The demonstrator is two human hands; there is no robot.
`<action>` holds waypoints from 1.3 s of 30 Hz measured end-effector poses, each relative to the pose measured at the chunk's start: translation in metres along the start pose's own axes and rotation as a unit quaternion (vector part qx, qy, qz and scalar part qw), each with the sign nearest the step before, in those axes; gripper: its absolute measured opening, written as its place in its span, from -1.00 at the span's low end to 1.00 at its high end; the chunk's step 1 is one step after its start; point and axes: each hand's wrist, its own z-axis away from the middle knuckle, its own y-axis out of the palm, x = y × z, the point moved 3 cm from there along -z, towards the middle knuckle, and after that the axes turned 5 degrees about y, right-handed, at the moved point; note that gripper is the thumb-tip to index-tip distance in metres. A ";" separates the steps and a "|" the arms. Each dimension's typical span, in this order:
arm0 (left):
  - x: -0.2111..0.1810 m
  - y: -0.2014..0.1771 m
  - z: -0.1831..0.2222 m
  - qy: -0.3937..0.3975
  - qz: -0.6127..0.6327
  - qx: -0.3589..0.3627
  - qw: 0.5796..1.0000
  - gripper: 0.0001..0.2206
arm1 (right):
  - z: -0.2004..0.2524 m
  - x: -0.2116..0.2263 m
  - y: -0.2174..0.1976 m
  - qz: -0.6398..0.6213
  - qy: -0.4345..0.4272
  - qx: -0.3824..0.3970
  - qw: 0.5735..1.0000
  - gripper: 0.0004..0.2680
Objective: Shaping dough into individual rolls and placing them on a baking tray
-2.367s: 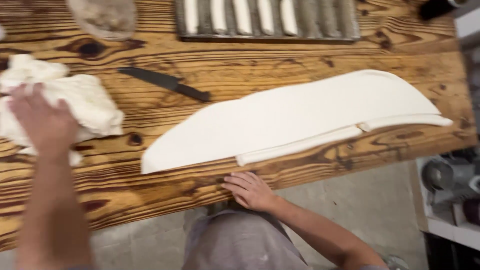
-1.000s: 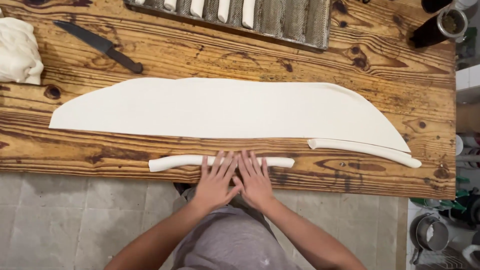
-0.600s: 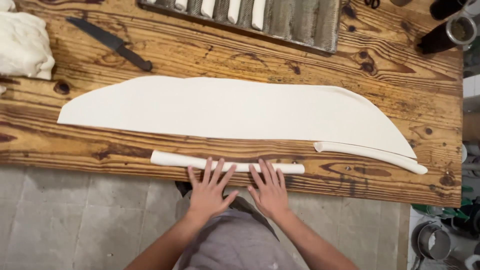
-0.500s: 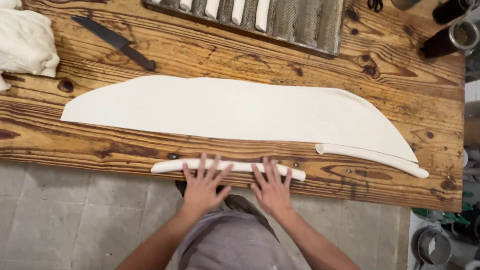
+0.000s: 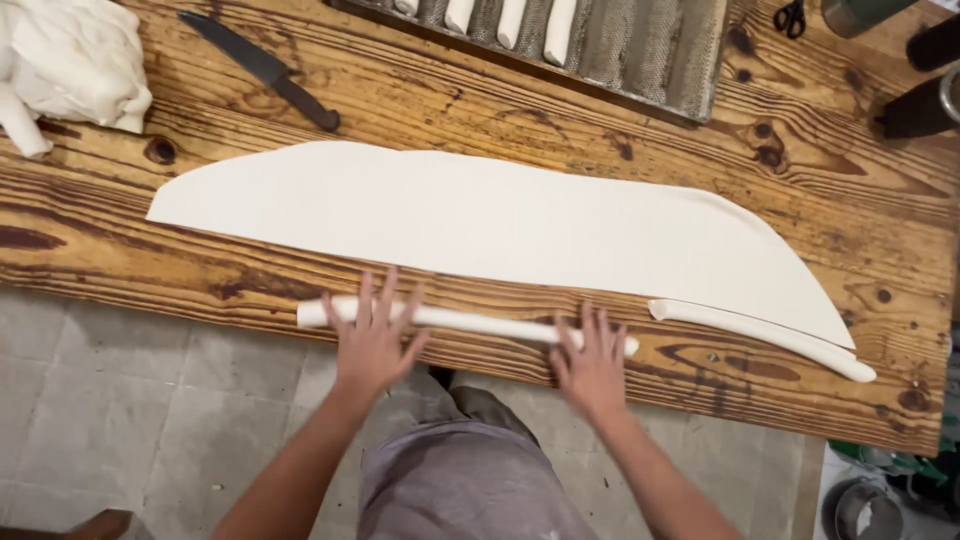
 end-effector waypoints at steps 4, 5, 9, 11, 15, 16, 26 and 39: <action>0.025 -0.009 -0.046 -0.076 0.010 0.004 0.997 -0.32 | -0.047 -0.020 -0.012 -0.015 0.031 -0.083 0.996 -0.52; 0.029 -0.010 -0.049 -0.085 0.027 -0.028 0.996 -0.33 | -0.057 -0.026 -0.009 -0.032 0.026 -0.084 0.996 -0.52; 0.016 -0.008 0.047 -0.051 -0.052 -0.092 0.993 -0.33 | 0.022 -0.039 0.054 -0.002 0.001 -0.069 0.998 -0.51; 0.023 -0.011 0.071 0.009 -0.037 -0.128 0.991 -0.37 | 0.048 -0.053 0.090 0.029 -0.014 -0.064 0.997 -0.52; 0.072 -0.013 -0.010 0.069 -0.067 -0.180 0.979 -0.39 | -0.018 -0.060 0.040 0.054 -0.029 -0.112 0.992 -0.50; 0.081 -0.013 -0.035 0.010 -0.023 -0.137 0.990 -0.41 | -0.038 -0.059 0.015 0.007 -0.009 -0.135 0.991 -0.50; 0.073 -0.004 0.080 0.014 0.006 -0.109 0.994 -0.33 | 0.043 -0.095 0.094 -0.023 -0.039 -0.129 0.991 -0.45; 0.083 -0.013 -0.078 -0.143 0.166 -0.066 0.974 -0.40 | -0.088 -0.052 -0.027 -0.203 0.052 -0.209 0.955 -0.52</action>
